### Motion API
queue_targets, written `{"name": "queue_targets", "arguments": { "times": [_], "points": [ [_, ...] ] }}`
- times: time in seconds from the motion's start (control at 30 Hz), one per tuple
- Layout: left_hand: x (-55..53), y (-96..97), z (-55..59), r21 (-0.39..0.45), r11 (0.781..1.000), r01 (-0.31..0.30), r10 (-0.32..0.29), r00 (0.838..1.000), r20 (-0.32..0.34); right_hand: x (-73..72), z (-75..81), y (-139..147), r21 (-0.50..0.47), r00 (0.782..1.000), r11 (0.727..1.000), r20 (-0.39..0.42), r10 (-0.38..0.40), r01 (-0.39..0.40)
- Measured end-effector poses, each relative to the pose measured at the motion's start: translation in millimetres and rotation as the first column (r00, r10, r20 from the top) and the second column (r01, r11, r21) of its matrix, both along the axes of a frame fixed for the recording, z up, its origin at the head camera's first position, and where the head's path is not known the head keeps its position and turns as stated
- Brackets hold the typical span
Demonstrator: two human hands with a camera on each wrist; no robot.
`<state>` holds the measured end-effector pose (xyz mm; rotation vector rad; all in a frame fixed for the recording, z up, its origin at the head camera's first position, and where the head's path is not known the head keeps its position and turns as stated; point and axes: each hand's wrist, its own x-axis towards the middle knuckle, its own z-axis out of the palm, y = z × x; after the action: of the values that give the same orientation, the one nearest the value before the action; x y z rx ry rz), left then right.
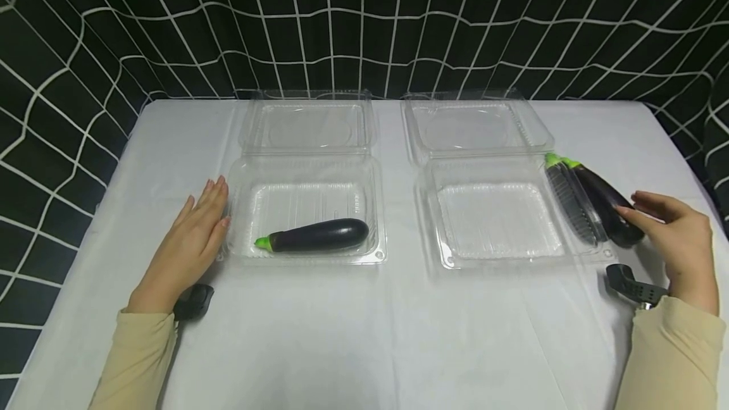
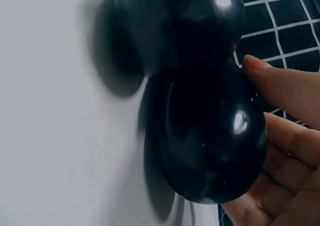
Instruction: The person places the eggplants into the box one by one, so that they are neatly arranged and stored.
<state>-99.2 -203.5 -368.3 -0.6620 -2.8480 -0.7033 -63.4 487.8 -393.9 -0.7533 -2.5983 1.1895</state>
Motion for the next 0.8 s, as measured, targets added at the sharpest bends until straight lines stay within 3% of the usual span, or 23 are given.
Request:
{"name": "queue_targets", "arguments": {
  "times": [0.27, 0.57, 0.8],
  "points": [
    [0.7, -0.1, -0.5, -0.005, 1.000, 0.004, -0.004, 1.000, -0.005, -1.4, -6.0, 6, -0.004, 0.993, 0.995, 0.059, 0.103, -0.103],
    [1.7, -0.1, -1.1, 0.007, 1.000, 0.012, -0.012, 1.000, -0.026, -4.0, -22.3, 17, 0.077, 0.990, 0.993, 0.109, 0.085, -0.094],
    [0.8, -0.2, -2.1, 0.010, 1.000, 0.013, -0.013, 0.999, -0.043, -5.8, -21.4, 16, 0.115, 0.992, 0.990, 0.101, 0.075, -0.086]
  ]
}}
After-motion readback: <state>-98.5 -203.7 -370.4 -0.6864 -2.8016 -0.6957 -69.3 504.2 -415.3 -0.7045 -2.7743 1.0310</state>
